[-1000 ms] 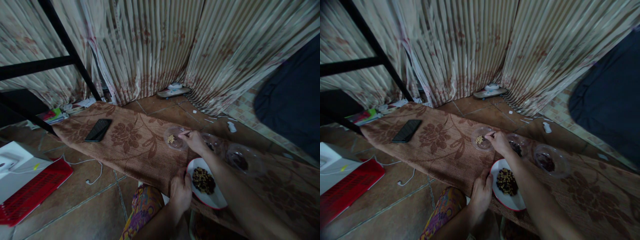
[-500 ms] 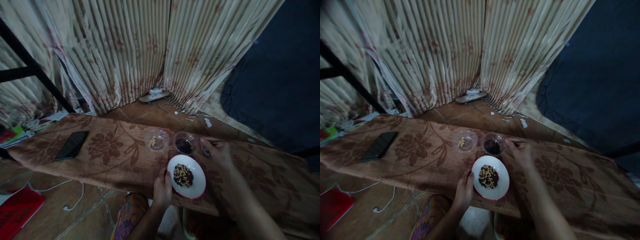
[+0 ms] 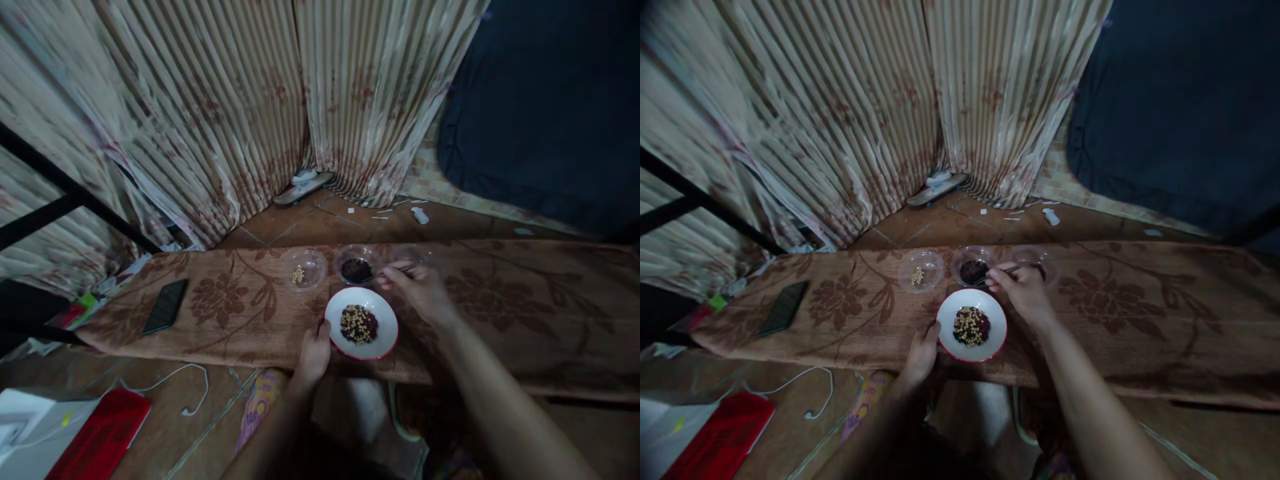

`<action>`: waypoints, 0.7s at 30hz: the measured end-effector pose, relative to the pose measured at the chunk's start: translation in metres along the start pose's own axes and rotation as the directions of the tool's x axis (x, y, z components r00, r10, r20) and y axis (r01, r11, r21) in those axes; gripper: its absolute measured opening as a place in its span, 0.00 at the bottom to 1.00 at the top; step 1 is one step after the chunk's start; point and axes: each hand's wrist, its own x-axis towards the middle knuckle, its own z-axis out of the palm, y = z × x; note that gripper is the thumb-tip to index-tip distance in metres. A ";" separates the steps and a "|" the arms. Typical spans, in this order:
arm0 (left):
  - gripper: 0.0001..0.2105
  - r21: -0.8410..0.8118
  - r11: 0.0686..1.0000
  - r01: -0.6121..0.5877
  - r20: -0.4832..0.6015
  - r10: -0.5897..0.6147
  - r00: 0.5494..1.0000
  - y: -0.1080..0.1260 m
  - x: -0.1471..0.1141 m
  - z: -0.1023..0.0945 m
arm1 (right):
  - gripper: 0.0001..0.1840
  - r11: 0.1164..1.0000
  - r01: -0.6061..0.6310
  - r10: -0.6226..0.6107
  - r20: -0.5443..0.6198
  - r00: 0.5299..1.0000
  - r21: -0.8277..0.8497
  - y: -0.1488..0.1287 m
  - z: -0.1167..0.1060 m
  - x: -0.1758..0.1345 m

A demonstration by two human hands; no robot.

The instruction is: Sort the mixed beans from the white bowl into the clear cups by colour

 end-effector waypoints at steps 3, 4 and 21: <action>0.18 -0.003 0.993 0.120 0.099 -0.120 0.988 0.016 0.004 -0.006 | 0.17 1.000 -0.028 0.027 0.126 0.992 0.004 0.002 0.003 -0.009; 0.17 -0.002 0.989 0.147 0.113 -0.146 0.983 0.022 0.006 -0.008 | 0.17 1.000 -0.020 0.022 0.159 0.987 -0.014 0.003 0.003 -0.012; 0.11 0.062 0.997 -0.047 0.377 0.020 0.926 0.026 0.048 -0.021 | 0.13 0.947 -0.045 0.168 0.374 0.912 -0.317 0.021 0.004 -0.021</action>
